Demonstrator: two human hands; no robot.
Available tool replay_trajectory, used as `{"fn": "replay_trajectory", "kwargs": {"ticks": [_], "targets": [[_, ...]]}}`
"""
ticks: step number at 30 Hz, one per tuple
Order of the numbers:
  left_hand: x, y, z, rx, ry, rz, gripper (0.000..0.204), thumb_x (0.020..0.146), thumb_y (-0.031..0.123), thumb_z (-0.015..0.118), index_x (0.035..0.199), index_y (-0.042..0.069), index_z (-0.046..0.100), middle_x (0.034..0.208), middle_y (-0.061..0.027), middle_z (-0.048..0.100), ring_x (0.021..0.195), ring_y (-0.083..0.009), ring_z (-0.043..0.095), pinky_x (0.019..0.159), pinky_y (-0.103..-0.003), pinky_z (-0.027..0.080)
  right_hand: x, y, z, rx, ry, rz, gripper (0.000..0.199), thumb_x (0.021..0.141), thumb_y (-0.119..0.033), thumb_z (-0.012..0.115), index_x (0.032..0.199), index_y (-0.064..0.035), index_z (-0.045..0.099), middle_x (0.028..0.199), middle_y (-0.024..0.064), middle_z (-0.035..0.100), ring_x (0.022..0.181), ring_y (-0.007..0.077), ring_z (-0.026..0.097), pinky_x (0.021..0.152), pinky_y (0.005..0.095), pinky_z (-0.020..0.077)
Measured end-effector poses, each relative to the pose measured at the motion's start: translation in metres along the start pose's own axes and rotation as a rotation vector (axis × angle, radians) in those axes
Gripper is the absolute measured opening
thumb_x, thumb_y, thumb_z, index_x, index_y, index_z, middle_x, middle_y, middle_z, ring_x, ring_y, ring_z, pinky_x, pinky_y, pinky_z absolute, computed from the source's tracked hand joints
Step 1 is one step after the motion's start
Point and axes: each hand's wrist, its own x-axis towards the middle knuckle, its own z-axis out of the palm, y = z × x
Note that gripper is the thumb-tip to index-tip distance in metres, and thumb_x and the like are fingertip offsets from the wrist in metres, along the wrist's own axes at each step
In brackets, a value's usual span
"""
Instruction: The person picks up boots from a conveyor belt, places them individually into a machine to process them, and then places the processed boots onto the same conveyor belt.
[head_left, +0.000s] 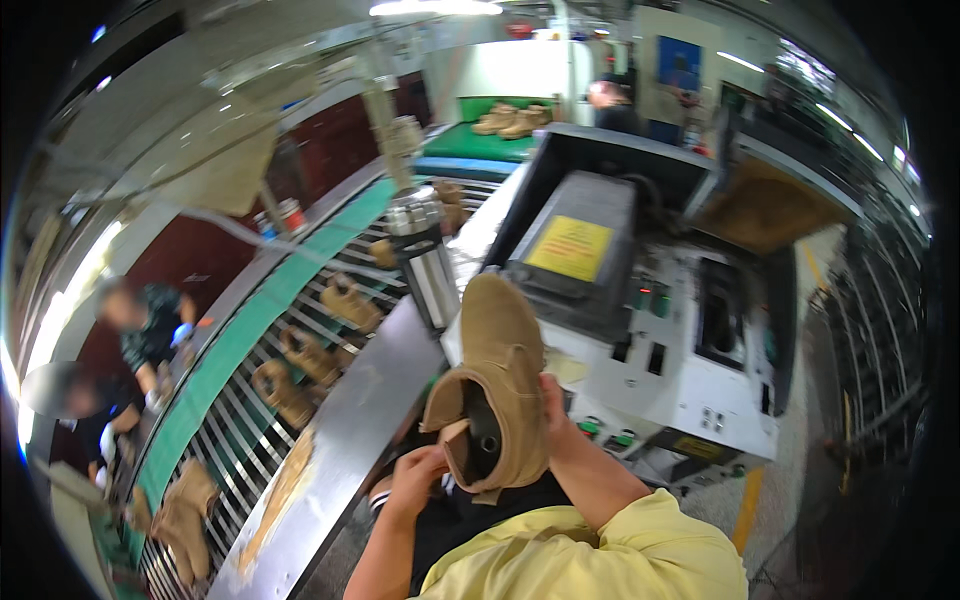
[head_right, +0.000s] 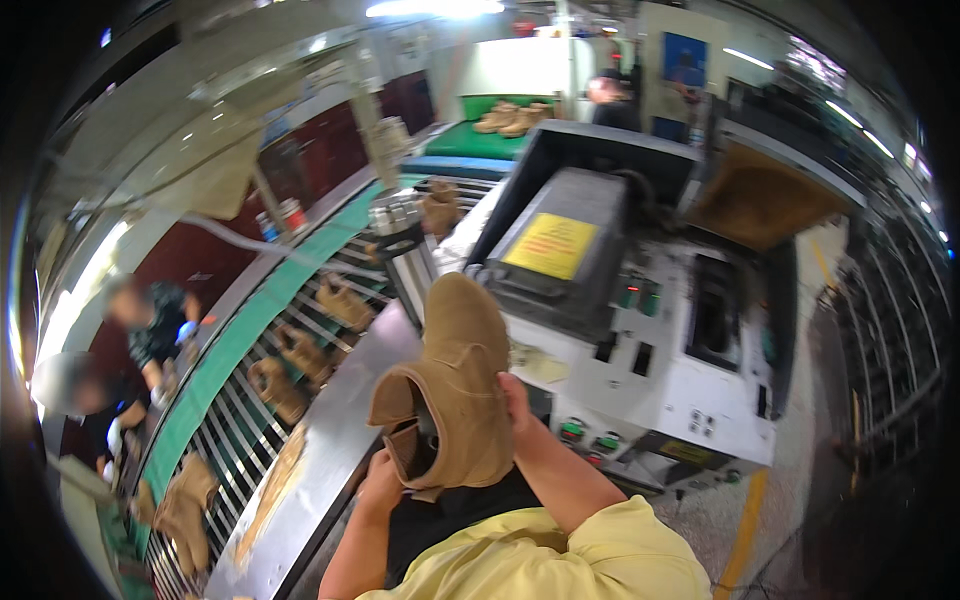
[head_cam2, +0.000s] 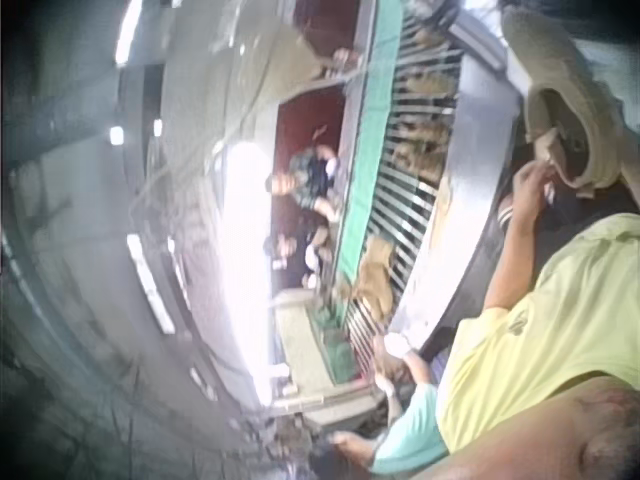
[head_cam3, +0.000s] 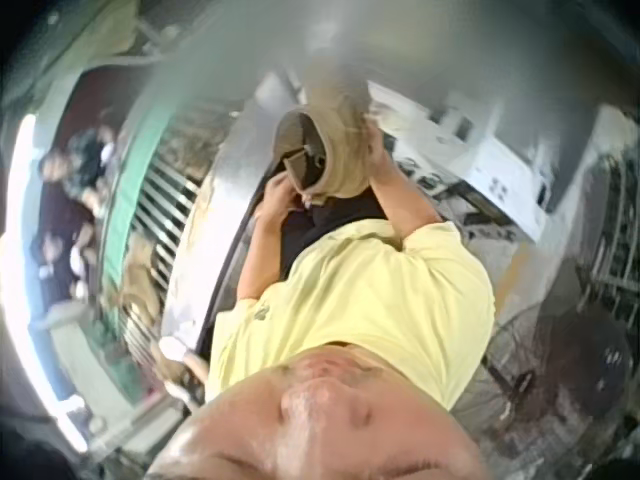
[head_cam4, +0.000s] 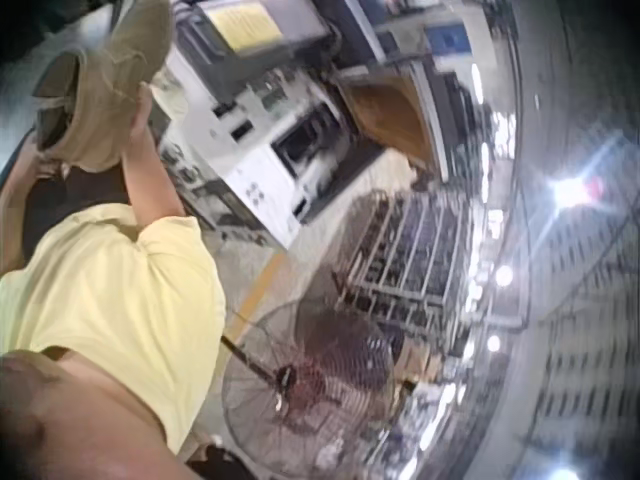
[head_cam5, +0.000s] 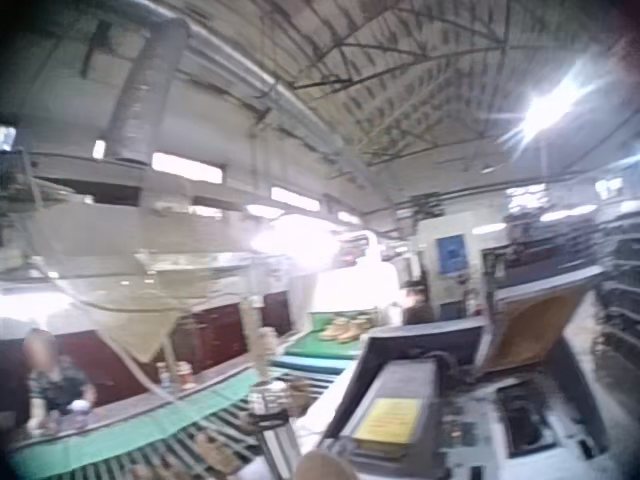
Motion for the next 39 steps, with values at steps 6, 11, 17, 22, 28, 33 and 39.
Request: {"fn": "replay_trajectory", "kwargs": {"ticks": [6, 11, 17, 22, 28, 33, 39], "targets": [[0.008, -0.092, -0.102, 0.169, 0.692, 0.174, 0.021, 0.084, 0.019, 0.058, 0.078, 0.001, 0.066, 0.07, -0.0042, 0.062, 0.063, -0.0122, 0.055, 0.06, -0.025, 0.045, -0.164, -0.179, 0.015, -0.49, 0.997, -0.448, 0.052, 0.073, -0.031, 0.057, 0.116, -0.0032, 0.06, 0.112, 0.0166, 0.063, 0.104, 0.0308, 0.058, 0.094, 0.0435, 0.0438], [0.001, -0.134, -0.222, 0.446, 1.004, 0.391, 0.021, 0.087, 0.016, 0.054, 0.081, -0.003, 0.062, 0.072, -0.0066, 0.06, 0.065, -0.0147, 0.052, 0.06, -0.028, 0.042, -0.173, -0.293, 0.06, -1.337, 1.157, -0.784, 0.095, 0.067, -0.014, 0.068, 0.148, -0.0098, 0.019, 0.135, 0.0112, 0.045, 0.119, 0.0256, 0.048, 0.099, 0.035, 0.0401], [0.042, -0.108, -0.243, 0.638, 1.08, 0.419, 0.024, 0.09, 0.019, 0.051, 0.092, -0.002, 0.061, 0.077, -0.0083, 0.058, 0.069, -0.0194, 0.053, 0.067, -0.033, 0.044, -0.145, -0.411, 0.082, -2.153, 1.862, -0.213, 0.111, 0.058, -0.042, 0.074, 0.149, -0.0138, 0.019, 0.129, 0.0231, 0.054, 0.116, 0.0358, 0.054, 0.097, 0.0379, 0.0433], [0.059, -0.126, -0.29, 0.277, 1.301, 0.217, 0.029, 0.084, 0.028, 0.056, 0.094, 0.002, 0.061, 0.08, -0.006, 0.055, 0.071, -0.0201, 0.05, 0.062, -0.036, 0.045, -0.103, -0.458, 0.041, -2.147, 1.951, 0.23, 0.114, 0.054, -0.049, 0.074, 0.149, -0.0147, 0.019, 0.131, 0.0229, 0.052, 0.117, 0.0358, 0.054, 0.096, 0.0396, 0.0447], [0.056, -0.117, -0.26, 0.093, 1.299, 0.196, 0.025, 0.083, 0.026, 0.058, 0.085, 0.001, 0.06, 0.075, -0.0049, 0.053, 0.068, -0.018, 0.049, 0.059, -0.033, 0.043, -0.101, -0.47, -0.014, -2.057, 2.024, 0.582, 0.12, 0.054, -0.048, 0.076, 0.15, -0.0128, 0.014, 0.132, 0.0196, 0.053, 0.118, 0.0324, 0.055, 0.097, 0.0404, 0.045], [0.047, -0.11, -0.262, 0.121, 1.258, 0.191, 0.021, 0.082, 0.026, 0.059, 0.082, 0.005, 0.058, 0.072, -0.0023, 0.049, 0.065, -0.0158, 0.045, 0.052, -0.031, 0.04, -0.102, -0.447, -0.038, -2.025, 2.047, 0.662, 0.115, 0.059, -0.049, 0.075, 0.149, -0.012, 0.016, 0.132, 0.0194, 0.053, 0.119, 0.0324, 0.054, 0.098, 0.0414, 0.0446], [0.057, -0.131, -0.264, 0.213, 1.262, 0.304, 0.016, 0.079, 0.019, 0.058, 0.084, 0.005, 0.06, 0.072, -0.0019, 0.049, 0.061, -0.0161, 0.045, 0.054, -0.031, 0.036, -0.13, -0.405, -0.046, -2.283, 1.924, 0.321, 0.071, 0.08, -0.048, 0.062, 0.135, -0.0078, 0.043, 0.131, 0.0185, 0.052, 0.119, 0.0347, 0.051, 0.098, 0.0428, 0.043]]}}
